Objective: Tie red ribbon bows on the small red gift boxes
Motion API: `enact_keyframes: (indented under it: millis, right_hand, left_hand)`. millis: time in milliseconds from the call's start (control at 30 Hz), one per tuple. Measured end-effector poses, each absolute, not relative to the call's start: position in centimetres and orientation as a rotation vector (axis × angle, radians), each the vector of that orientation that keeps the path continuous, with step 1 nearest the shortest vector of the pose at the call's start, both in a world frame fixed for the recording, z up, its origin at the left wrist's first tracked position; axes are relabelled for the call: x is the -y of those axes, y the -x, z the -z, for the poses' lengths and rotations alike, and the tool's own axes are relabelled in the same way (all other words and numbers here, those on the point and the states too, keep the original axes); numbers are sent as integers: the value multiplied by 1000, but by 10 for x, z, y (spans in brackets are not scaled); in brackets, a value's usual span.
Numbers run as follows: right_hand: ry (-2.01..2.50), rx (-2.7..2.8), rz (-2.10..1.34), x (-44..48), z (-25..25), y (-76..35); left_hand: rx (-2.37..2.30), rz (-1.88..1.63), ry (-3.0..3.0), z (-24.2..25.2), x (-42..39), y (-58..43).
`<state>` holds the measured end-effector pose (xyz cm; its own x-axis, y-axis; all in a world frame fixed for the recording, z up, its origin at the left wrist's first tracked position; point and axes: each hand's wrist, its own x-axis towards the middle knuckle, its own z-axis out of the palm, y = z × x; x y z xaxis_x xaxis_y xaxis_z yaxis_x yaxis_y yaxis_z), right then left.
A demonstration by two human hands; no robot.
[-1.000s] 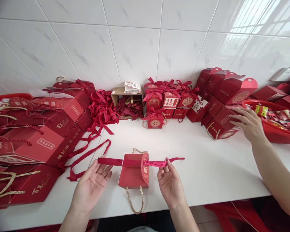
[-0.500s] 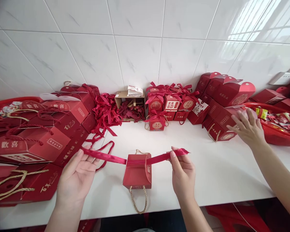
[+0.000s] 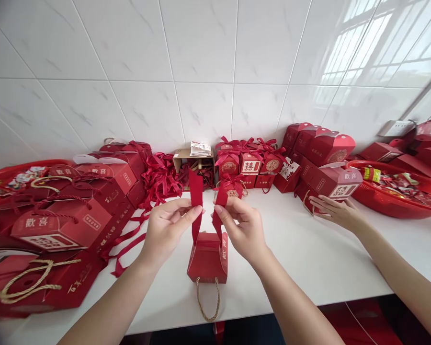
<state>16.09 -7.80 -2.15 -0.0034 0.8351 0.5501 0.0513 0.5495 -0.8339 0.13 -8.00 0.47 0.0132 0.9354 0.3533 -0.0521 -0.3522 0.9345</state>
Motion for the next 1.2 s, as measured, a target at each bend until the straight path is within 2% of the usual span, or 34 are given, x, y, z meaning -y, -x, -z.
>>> enact_keyframes:
  millis: [200,700,967,1200]
  right_hand:
    - [757,1420,-824,76,14,-153]
    - [817,1373,-916,74,5,-167]
    - [723,1248,-1090,73,2,-161]
    - [738,1366,-1086,78,-4,-160]
  left_hand:
    - [-806,-1511,-1322,-1,77,-7]
    - [-831,-1555,-1265,-6,71,-6]
    - [-698,-1399,-1307,-9,71,-10]
    - [-823,-1258,-1463,-18,70,-9]
